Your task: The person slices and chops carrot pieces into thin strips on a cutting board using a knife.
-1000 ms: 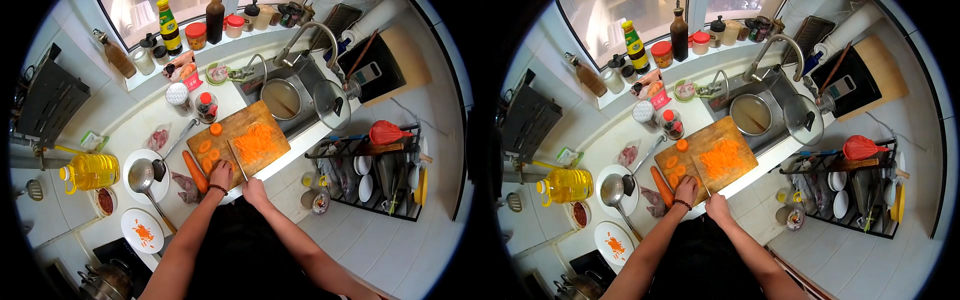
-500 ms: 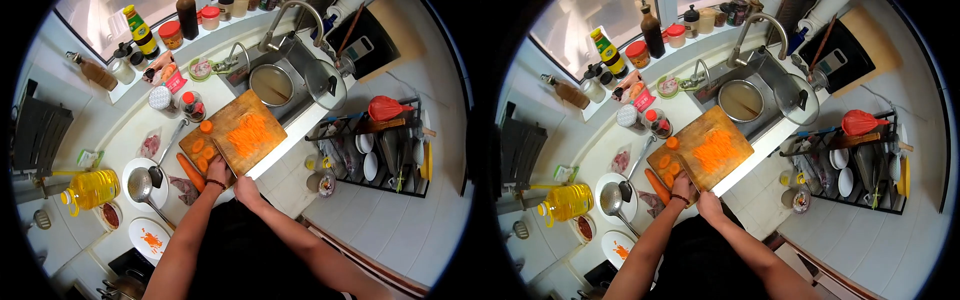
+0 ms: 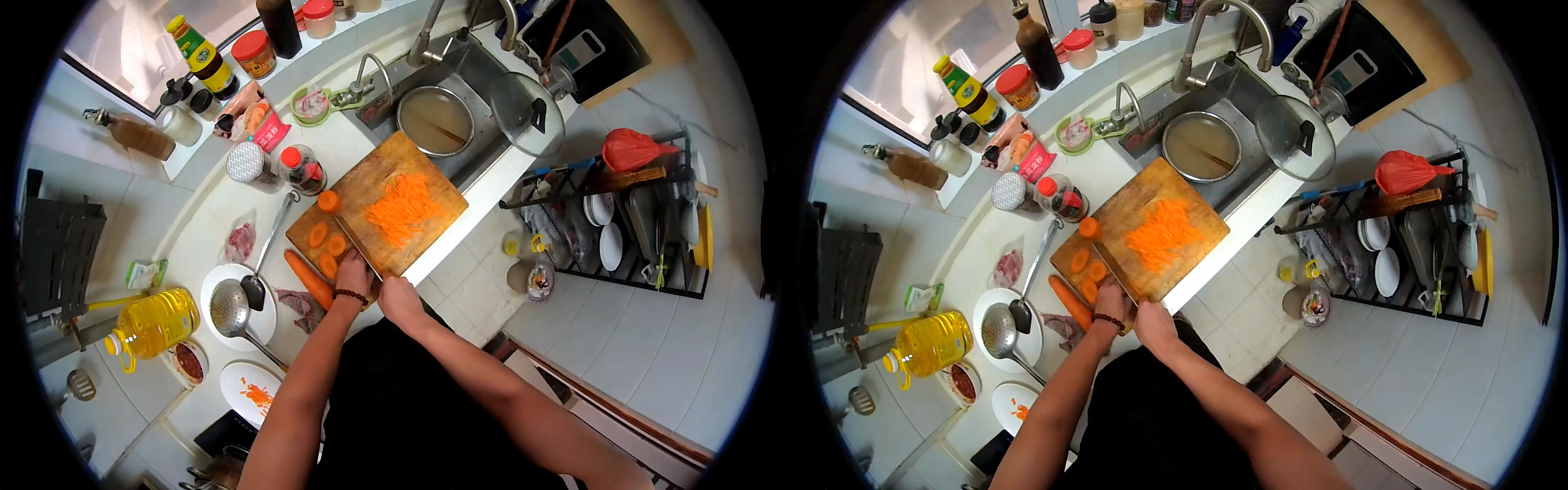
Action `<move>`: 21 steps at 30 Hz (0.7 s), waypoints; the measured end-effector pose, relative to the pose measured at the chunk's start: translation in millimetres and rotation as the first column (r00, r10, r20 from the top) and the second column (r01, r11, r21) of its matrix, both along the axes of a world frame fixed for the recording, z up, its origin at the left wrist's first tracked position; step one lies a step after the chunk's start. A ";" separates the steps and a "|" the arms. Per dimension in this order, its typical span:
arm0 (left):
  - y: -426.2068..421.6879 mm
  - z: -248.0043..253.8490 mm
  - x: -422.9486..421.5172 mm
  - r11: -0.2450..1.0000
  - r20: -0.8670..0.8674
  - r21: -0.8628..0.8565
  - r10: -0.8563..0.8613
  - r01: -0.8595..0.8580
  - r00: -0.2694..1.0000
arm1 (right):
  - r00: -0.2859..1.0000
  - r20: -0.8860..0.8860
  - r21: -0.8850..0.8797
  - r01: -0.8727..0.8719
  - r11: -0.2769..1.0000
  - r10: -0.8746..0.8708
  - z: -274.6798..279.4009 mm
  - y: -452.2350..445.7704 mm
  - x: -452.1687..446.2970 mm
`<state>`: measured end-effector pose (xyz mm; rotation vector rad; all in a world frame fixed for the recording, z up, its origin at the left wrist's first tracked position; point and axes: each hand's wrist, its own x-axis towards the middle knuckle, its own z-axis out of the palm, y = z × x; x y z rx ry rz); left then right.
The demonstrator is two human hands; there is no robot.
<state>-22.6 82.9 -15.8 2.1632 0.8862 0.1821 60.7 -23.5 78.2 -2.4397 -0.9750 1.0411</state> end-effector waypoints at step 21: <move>-1.7 1.4 0.2 0.997 0.075 0.032 0.069 -0.071 0.995 | 1.000 -0.006 0.017 -0.024 1.000 0.024 -13.4 11.3 3.2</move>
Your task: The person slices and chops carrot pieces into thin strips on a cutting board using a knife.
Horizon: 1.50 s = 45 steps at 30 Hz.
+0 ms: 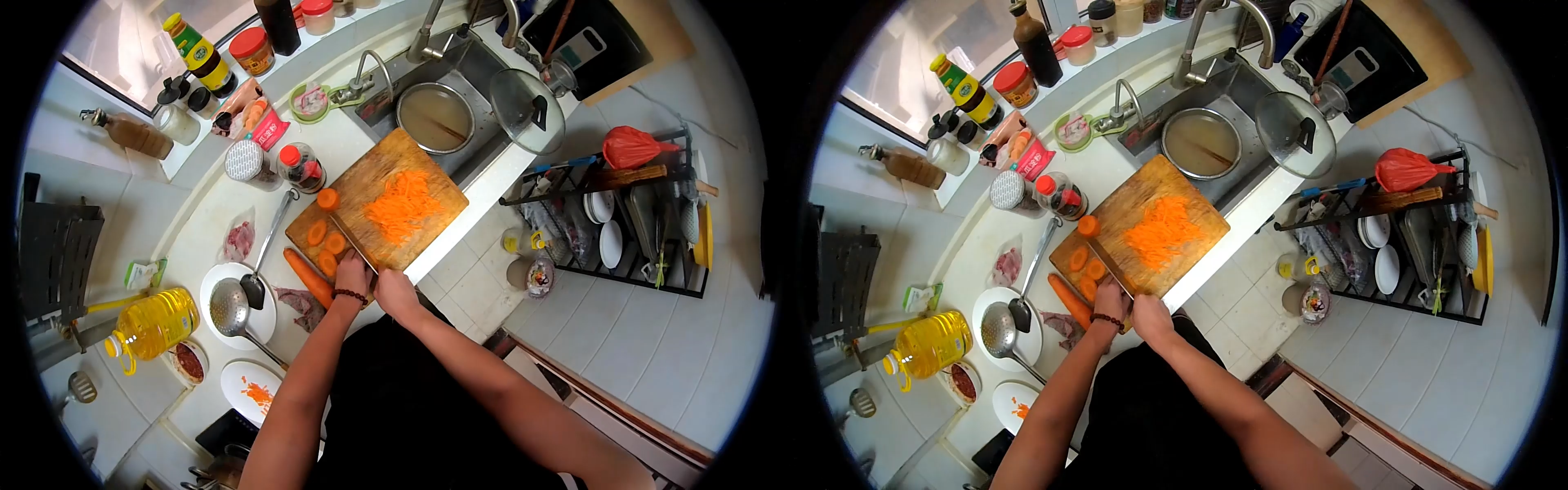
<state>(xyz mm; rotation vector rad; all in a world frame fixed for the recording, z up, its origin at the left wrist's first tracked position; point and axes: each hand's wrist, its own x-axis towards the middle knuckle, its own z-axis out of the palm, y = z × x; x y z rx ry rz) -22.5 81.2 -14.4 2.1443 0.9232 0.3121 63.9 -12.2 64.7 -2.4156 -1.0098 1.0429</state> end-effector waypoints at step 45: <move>-8.0 10.3 -9.3 0.998 -0.059 -0.047 0.031 -0.034 0.998 | 0.997 -0.030 0.045 -0.072 0.996 0.073 -2.1 -18.9 -0.9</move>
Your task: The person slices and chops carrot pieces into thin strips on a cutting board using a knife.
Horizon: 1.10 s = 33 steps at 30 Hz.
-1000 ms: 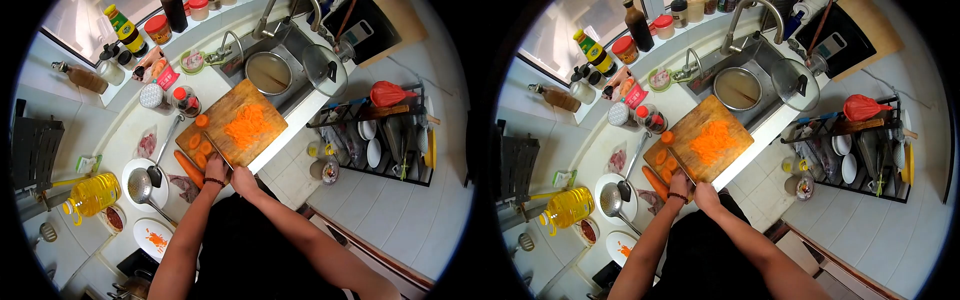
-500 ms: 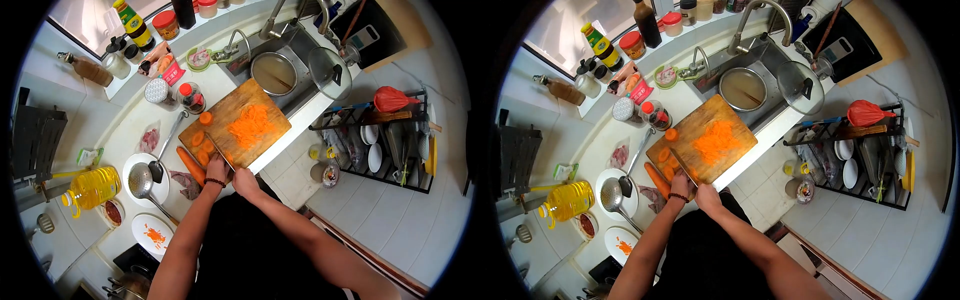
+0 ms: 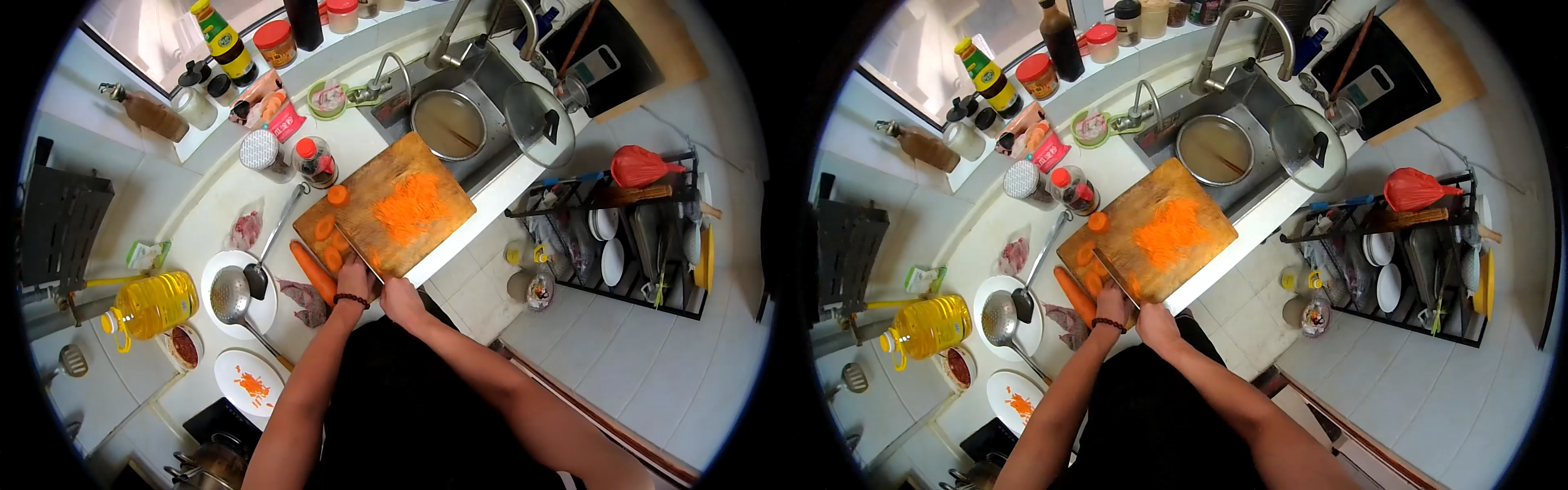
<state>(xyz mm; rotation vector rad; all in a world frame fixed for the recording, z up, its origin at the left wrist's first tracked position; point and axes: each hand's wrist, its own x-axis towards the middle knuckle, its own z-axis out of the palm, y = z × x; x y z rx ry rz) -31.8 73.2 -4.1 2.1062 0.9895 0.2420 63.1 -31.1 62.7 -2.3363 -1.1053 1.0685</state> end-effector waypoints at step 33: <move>-32.7 -9.2 13.1 0.931 -0.009 0.164 0.331 -0.325 0.944 | 0.892 -0.428 -0.083 0.120 0.989 -0.144 -10.4 -19.2 112.9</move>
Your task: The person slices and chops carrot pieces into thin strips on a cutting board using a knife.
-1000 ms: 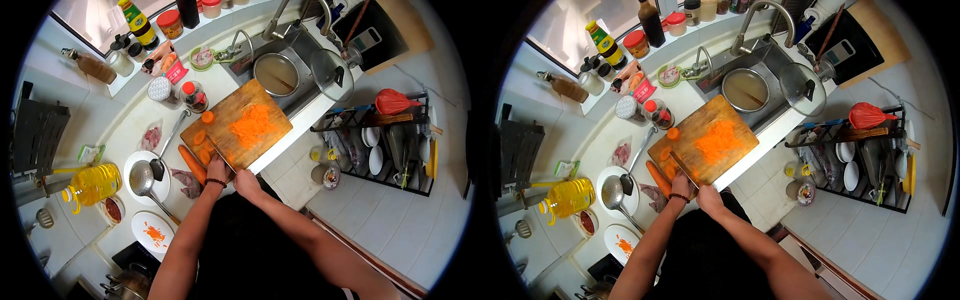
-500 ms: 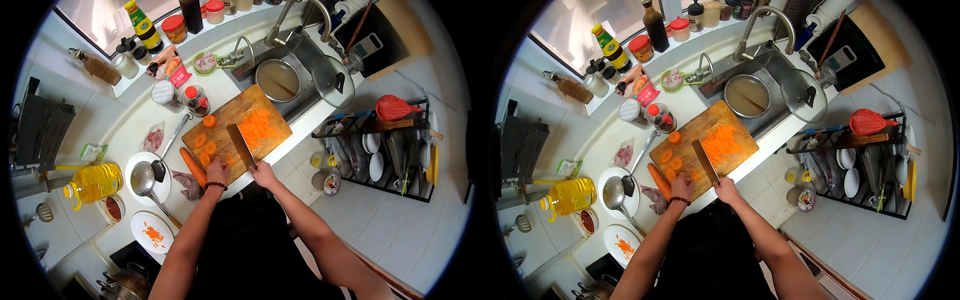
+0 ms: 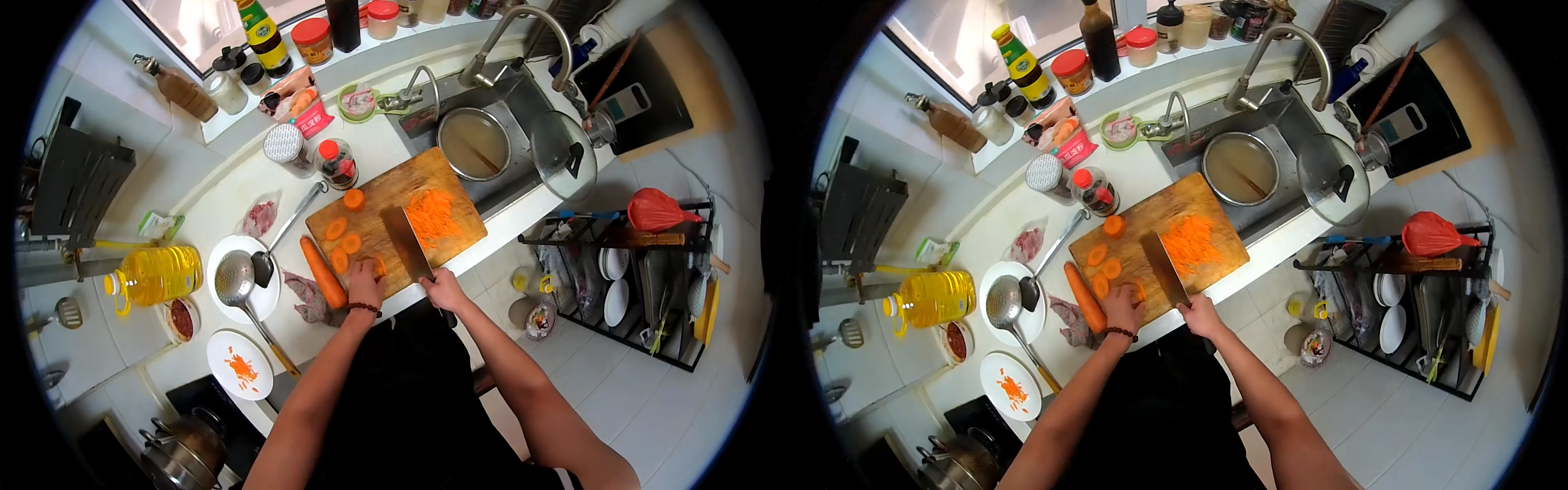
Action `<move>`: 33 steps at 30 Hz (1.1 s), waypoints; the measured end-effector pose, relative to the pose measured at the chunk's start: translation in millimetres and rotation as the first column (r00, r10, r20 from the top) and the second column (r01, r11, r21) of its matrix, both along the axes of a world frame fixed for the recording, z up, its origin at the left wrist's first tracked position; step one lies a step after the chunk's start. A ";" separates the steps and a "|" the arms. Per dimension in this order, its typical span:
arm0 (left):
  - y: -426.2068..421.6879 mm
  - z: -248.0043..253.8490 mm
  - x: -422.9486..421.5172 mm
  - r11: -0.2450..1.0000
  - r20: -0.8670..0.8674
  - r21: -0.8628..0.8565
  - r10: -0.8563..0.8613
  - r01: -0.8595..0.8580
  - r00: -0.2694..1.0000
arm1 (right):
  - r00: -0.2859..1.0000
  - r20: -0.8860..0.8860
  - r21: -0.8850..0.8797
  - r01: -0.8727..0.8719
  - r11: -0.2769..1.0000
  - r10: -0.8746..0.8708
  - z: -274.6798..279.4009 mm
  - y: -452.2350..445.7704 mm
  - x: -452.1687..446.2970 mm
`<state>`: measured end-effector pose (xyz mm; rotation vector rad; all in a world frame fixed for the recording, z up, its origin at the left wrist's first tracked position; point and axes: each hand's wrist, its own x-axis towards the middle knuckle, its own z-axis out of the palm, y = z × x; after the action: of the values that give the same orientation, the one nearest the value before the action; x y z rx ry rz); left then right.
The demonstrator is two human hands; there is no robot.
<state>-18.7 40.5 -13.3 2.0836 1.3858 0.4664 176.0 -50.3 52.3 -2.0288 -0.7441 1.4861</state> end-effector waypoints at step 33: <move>29.5 80.7 133.6 0.982 0.175 -0.154 0.134 -0.108 0.975 | 0.985 -0.171 0.077 -0.022 0.997 0.035 47.2 47.8 106.4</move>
<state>114.9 70.0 67.4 1.7995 1.3988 0.5767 282.4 -2.5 99.5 -1.8144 -0.7490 1.6020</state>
